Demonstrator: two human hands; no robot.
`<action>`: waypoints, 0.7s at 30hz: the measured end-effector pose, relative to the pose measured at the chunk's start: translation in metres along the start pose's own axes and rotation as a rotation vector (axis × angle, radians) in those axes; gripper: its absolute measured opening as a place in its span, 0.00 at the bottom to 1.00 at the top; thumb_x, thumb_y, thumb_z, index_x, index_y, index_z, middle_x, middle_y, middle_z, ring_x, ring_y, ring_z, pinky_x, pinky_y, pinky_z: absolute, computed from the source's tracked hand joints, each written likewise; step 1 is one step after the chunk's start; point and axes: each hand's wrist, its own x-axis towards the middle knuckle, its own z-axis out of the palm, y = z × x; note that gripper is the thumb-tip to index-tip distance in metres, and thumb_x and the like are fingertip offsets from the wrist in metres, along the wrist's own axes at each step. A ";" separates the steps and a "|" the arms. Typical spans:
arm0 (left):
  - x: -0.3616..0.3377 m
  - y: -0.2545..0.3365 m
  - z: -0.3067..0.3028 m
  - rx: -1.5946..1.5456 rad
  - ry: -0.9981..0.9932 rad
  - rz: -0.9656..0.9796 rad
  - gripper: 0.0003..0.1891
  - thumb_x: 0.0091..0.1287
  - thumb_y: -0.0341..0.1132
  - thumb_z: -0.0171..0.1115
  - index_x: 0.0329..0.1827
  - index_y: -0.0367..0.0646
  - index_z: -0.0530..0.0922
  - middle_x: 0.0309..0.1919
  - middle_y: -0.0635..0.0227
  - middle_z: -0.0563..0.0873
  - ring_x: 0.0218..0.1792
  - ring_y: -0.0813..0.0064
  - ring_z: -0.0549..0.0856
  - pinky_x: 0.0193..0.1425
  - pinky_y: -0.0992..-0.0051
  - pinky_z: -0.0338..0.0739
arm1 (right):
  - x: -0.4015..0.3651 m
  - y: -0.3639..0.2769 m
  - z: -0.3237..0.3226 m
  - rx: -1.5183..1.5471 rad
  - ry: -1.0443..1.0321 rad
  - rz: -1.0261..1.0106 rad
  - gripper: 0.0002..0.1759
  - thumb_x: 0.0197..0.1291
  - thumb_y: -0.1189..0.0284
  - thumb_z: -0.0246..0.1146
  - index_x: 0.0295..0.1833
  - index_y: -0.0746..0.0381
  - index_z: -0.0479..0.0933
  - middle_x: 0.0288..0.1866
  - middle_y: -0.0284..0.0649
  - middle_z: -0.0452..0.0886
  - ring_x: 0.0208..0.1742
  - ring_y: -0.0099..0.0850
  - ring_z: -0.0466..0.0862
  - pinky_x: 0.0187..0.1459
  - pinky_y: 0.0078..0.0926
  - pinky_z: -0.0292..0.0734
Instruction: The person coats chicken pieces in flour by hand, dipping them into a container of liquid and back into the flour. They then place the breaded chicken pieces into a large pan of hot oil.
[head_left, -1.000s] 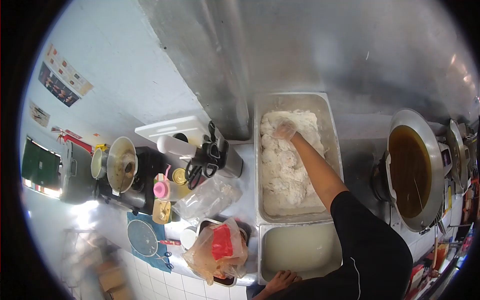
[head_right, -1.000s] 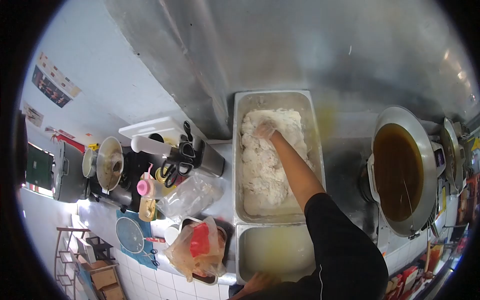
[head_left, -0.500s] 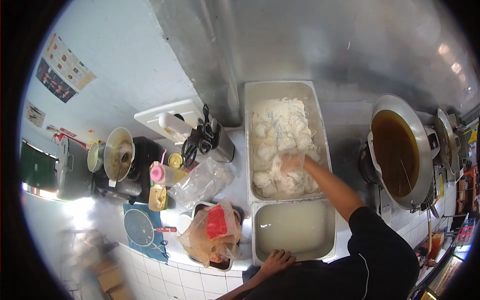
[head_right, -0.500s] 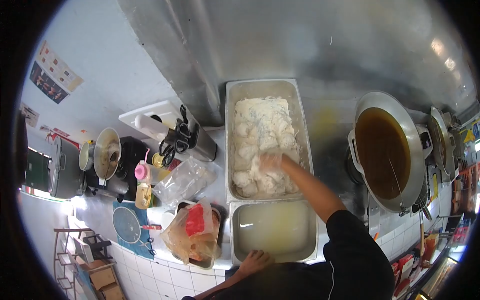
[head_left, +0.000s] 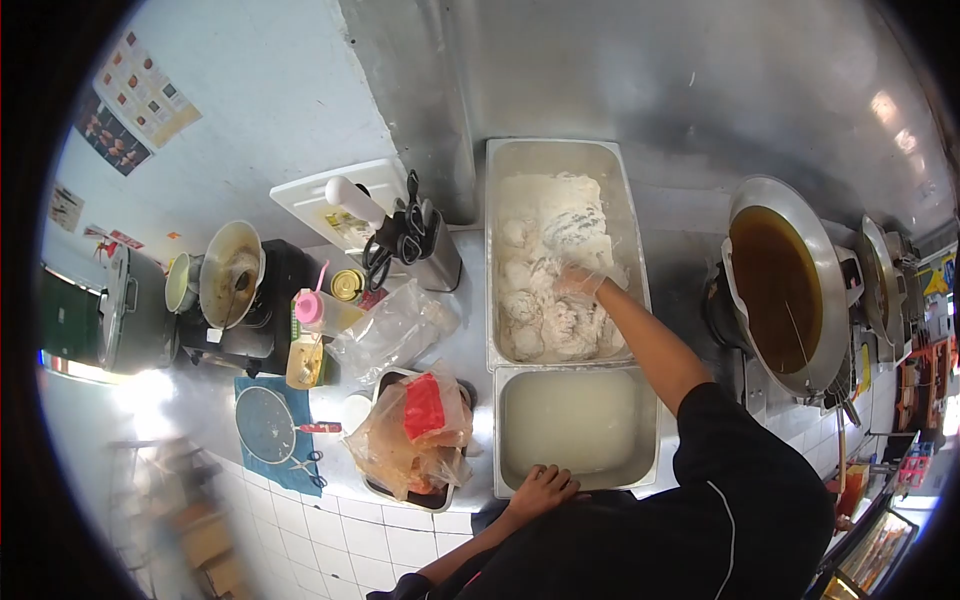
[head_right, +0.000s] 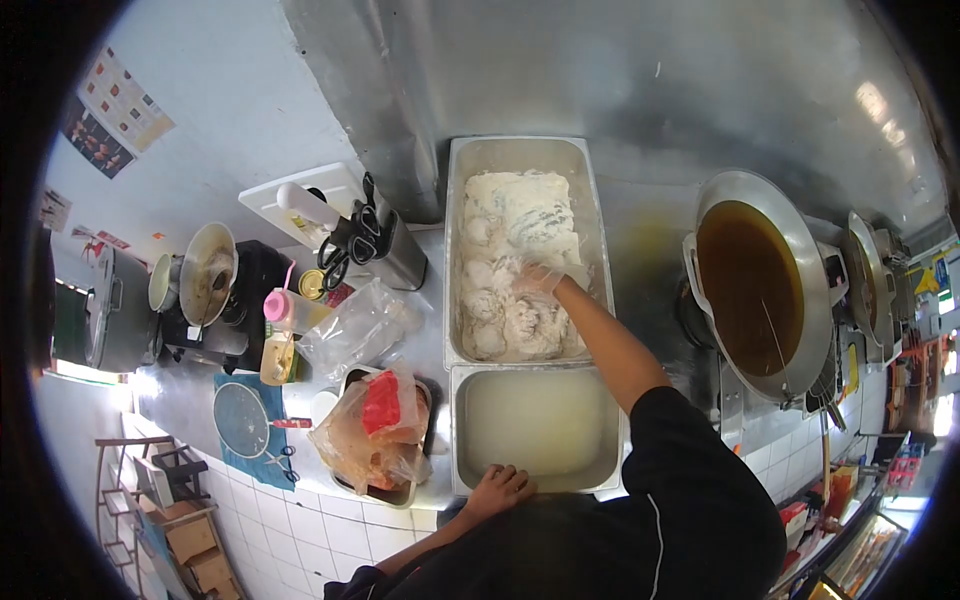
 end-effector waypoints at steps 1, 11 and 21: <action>0.001 0.000 0.000 -0.011 0.004 -0.007 0.09 0.67 0.46 0.62 0.46 0.57 0.78 0.41 0.74 0.77 0.44 0.72 0.79 0.48 0.66 0.73 | -0.014 -0.002 -0.006 0.105 0.022 -0.002 0.20 0.68 0.60 0.57 0.57 0.61 0.78 0.46 0.45 0.83 0.44 0.41 0.82 0.46 0.41 0.80; 0.003 0.000 0.005 0.015 0.102 0.007 0.16 0.66 0.56 0.67 0.39 0.55 0.79 0.36 0.74 0.76 0.40 0.73 0.79 0.44 0.68 0.73 | -0.051 0.049 0.064 0.333 0.027 0.372 0.30 0.74 0.50 0.50 0.70 0.58 0.74 0.66 0.52 0.79 0.68 0.44 0.77 0.71 0.41 0.70; 0.006 0.001 0.000 0.021 0.099 -0.004 0.16 0.67 0.56 0.66 0.37 0.55 0.79 0.36 0.74 0.77 0.41 0.73 0.79 0.44 0.68 0.73 | -0.082 -0.016 0.015 1.433 0.152 0.300 0.26 0.74 0.55 0.56 0.70 0.59 0.75 0.71 0.43 0.75 0.73 0.37 0.72 0.71 0.44 0.69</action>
